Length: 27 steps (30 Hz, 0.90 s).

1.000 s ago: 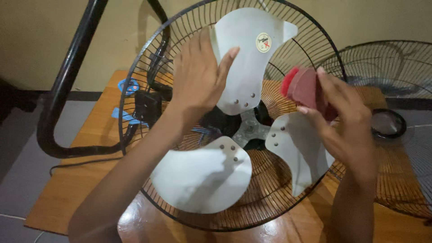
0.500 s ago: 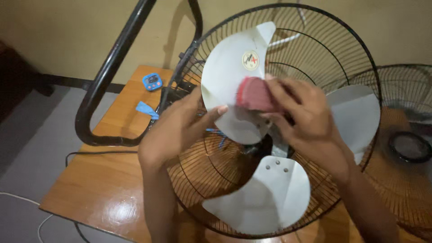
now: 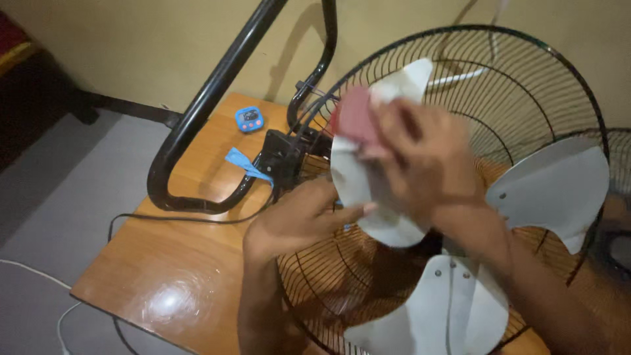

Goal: The person scrubs the blades of a standing fan with a red brush, rotating the blades to reach different areas. The person repeatedly scrubs the same blade multiple times.

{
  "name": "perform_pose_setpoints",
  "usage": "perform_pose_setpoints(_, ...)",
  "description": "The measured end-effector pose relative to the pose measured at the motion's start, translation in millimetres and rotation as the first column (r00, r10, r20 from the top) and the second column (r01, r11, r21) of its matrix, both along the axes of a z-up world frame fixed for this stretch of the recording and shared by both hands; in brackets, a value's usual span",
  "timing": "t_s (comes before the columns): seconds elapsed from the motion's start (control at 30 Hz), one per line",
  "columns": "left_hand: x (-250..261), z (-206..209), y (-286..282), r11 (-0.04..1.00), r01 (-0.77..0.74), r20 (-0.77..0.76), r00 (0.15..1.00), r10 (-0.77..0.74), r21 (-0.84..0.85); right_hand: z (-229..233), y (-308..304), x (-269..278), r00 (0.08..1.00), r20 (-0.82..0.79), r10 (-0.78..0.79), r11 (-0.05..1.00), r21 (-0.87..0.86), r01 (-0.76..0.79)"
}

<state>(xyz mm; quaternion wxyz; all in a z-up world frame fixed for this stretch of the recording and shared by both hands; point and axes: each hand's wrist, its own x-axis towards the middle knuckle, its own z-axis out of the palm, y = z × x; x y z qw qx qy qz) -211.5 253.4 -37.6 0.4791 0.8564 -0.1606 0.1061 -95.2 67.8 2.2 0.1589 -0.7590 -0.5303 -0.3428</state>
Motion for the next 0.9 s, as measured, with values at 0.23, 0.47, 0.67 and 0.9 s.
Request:
perform_pose_setpoints(0.23, 8, -4, 5, 0.999, 0.031, -0.049, 0.998, -0.031, -0.014, 1, -1, 20, 0.999, -0.051, 0.020, 0.997, 0.072, -0.016)
perform_pose_setpoints(0.47, 8, 4, 7, 0.996, -0.008, -0.117, 0.993, 0.019, 0.094, -15, 5, -2, 0.996, 0.047, 0.070, 0.993, 0.094, -0.074)
perform_pose_setpoints(0.67, 9, 13, 3, 0.999, -0.017, -0.150, 0.988, 0.020, 0.027, -9, 14, 24, 0.967, -0.242, -0.077, 0.973, 0.195, 0.126)
perform_pose_setpoints(0.9, 12, 16, 3, 0.989, -0.041, -0.307, 0.948, 0.083, 0.141, -18, 8, 14, 0.993, -0.086, 0.087, 0.987, 0.142, -0.074)
